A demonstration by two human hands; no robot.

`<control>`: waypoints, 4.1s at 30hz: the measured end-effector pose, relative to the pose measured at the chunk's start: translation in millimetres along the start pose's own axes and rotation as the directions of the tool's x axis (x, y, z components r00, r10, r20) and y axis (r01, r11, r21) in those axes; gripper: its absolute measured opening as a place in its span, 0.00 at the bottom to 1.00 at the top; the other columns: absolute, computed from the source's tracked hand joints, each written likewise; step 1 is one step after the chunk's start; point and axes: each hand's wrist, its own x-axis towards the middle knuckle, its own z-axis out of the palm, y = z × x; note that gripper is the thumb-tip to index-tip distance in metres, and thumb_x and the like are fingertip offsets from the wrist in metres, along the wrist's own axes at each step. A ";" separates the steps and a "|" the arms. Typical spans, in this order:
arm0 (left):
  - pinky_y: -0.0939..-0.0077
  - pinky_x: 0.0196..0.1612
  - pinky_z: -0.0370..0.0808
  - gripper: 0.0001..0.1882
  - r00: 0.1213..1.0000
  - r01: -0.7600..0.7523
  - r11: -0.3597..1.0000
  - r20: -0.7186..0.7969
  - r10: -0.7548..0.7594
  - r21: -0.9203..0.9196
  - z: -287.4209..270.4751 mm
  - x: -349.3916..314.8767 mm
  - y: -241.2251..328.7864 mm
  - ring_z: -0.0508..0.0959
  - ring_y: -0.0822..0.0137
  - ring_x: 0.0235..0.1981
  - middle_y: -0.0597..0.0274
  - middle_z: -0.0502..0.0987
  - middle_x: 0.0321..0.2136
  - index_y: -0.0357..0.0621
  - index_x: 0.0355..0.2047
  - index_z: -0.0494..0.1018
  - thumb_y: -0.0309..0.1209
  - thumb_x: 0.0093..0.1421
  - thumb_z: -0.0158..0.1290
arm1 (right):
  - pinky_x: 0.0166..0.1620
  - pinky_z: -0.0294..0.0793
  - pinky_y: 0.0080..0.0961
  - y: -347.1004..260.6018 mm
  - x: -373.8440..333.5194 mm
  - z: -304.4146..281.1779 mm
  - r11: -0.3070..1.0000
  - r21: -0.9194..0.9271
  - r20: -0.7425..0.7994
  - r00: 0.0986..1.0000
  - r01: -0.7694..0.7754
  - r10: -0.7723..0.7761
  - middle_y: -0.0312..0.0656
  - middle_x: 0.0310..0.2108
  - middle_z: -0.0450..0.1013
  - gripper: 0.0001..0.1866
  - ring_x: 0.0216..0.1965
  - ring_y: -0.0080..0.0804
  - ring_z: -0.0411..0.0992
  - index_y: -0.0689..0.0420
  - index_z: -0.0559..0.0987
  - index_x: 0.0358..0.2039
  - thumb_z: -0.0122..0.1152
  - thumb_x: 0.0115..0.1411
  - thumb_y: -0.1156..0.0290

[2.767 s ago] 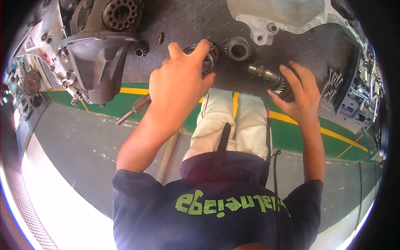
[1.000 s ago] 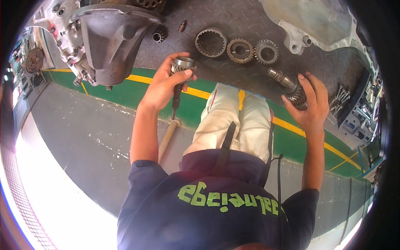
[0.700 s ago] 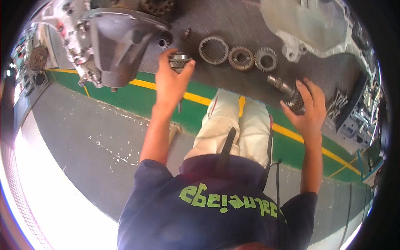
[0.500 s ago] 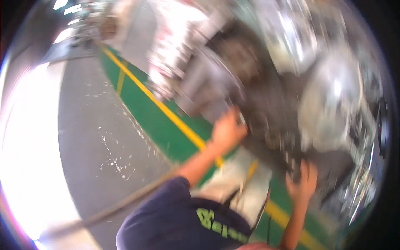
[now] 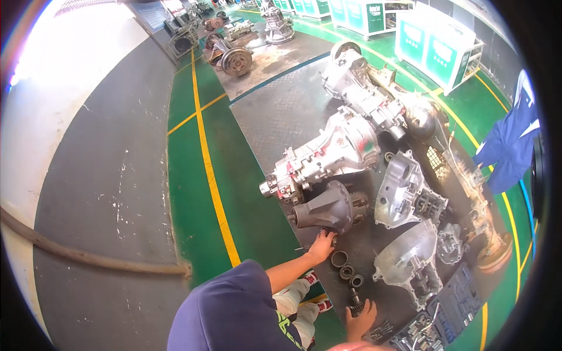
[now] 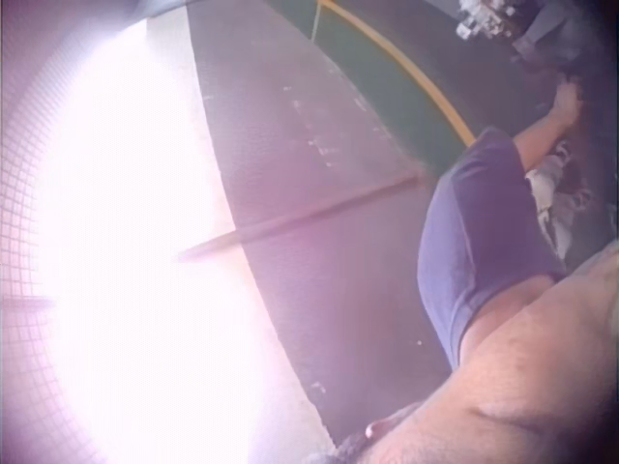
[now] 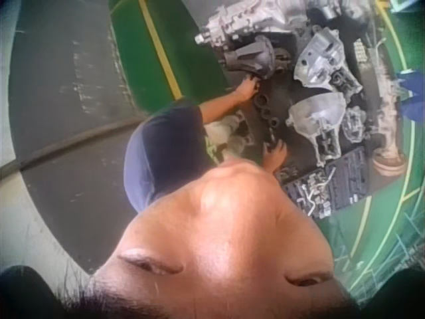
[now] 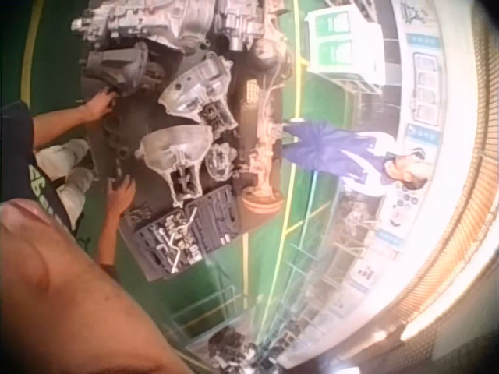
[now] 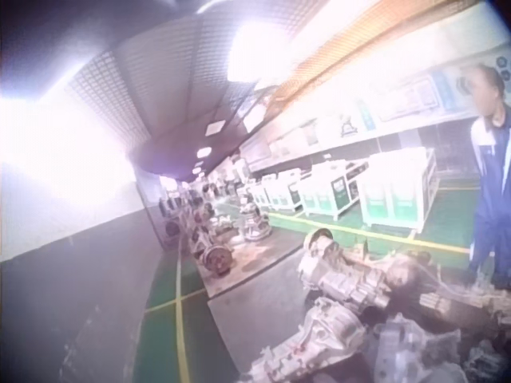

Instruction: The person picks up and removes various gears, rings, and components from a transmission shaft and places them on a workbench.

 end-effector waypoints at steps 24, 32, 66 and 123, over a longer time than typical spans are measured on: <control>0.57 0.51 0.78 0.13 0.992 0.100 0.946 -0.047 -0.120 -0.307 -90.8 -84.9 -21.6 0.81 0.50 0.48 0.48 0.81 0.42 0.41 0.46 0.77 0.34 0.65 0.56 | 0.55 0.72 0.46 -27.2 -94.4 -43.6 0.990 0.059 -0.152 0.979 -0.129 0.137 0.54 0.50 0.76 0.24 0.52 0.52 0.74 0.59 0.77 0.55 0.68 0.63 0.61; 0.69 0.51 0.77 0.26 0.954 0.080 0.586 -0.109 -0.280 -0.806 -183.4 -218.3 3.6 0.83 0.62 0.43 0.54 0.83 0.37 0.36 0.46 0.79 0.47 0.77 0.42 | 0.34 0.73 0.35 -231.8 55.2 -18.1 0.668 0.744 0.195 0.948 0.025 -0.252 0.42 0.23 0.76 0.26 0.28 0.33 0.75 0.60 0.81 0.29 0.50 0.74 0.52; 0.62 0.42 0.77 0.18 0.836 0.549 0.830 0.079 -0.544 -0.093 -131.7 -419.2 -284.9 0.80 0.63 0.35 0.59 0.81 0.32 0.42 0.46 0.78 0.43 0.71 0.50 | 0.67 0.67 0.41 47.5 75.4 -47.6 0.950 -0.088 -0.145 0.947 -0.300 0.286 0.52 0.64 0.70 0.46 0.65 0.48 0.68 0.56 0.68 0.67 0.77 0.50 0.54; 0.66 0.26 0.75 0.13 0.478 0.785 0.311 0.205 -0.854 -0.536 6.9 -511.0 -251.7 0.79 0.66 0.22 0.61 0.82 0.26 0.46 0.37 0.82 0.37 0.64 0.49 | 0.56 0.73 0.54 62.6 92.7 -33.0 0.930 -0.038 -0.011 0.931 -0.366 0.366 0.54 0.53 0.73 0.51 0.52 0.58 0.76 0.39 0.61 0.68 0.78 0.43 0.56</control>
